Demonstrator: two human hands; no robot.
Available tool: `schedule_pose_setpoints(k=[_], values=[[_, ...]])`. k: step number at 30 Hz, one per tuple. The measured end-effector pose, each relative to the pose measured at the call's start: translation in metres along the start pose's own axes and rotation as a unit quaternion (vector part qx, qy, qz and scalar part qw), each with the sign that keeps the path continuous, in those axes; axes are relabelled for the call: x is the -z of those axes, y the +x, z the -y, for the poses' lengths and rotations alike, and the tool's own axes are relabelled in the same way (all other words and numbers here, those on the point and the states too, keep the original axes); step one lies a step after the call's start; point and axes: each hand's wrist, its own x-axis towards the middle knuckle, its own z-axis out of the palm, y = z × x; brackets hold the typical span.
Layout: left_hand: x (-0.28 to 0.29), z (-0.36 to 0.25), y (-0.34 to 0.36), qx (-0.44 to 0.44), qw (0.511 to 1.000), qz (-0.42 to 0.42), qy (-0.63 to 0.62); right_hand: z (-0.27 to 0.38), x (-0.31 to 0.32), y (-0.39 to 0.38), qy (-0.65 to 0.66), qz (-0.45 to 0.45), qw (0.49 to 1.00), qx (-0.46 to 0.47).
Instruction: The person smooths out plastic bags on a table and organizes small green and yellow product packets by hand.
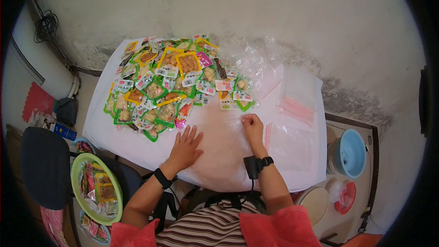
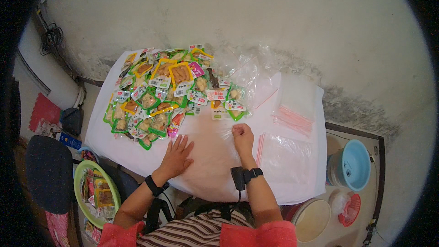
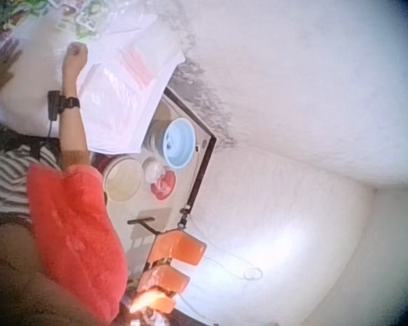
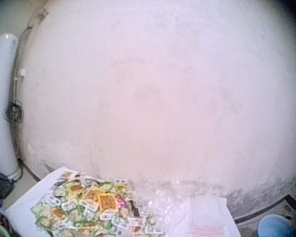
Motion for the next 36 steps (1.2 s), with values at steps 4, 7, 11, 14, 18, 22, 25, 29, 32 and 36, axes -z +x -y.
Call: schedule_pose_setpoints(k=[4,7,11,14,18,22,25,29,32,36], values=[[-0.001,-0.001,0.001,0.0,1.0,0.01,0.004,0.03,0.0,-0.013,-0.145,-0.084,0.964,0.205],[0.003,-0.005,0.007,0.006,0.999,0.022,0.023,0.035,-0.018,-0.035,-0.293,0.157,0.858,0.392],[0.005,-0.006,0.004,0.014,1.0,0.019,0.001,0.033,-0.039,-0.061,-0.396,0.281,0.815,0.318],[0.004,-0.005,0.003,0.009,1.0,0.023,0.013,0.028,-0.029,-0.054,-0.449,0.231,0.82,0.269],[0.005,-0.004,0.004,0.005,1.0,0.021,0.022,0.026,-0.004,-0.038,-0.504,0.185,0.824,0.182],[0.004,-0.004,0.007,-0.004,0.999,0.003,0.046,0.03,0.018,-0.026,-0.546,0.143,0.816,0.129],[0.021,-0.026,0.008,-0.012,0.999,-0.006,0.052,0.037,0.016,-0.043,-0.493,0.136,0.834,0.207],[0.009,-0.046,0.0,-0.075,0.996,-0.008,0.046,0.046,0.001,-0.099,-0.395,0.262,0.812,0.34],[-0.003,-0.044,-0.008,-0.048,0.998,0.035,0.012,0.027,0.007,-0.109,-0.391,0.276,0.815,0.326],[0.0,-0.038,-0.011,-0.06,0.996,0.056,0.029,0.024,0.029,-0.108,-0.462,0.254,0.817,0.233]])
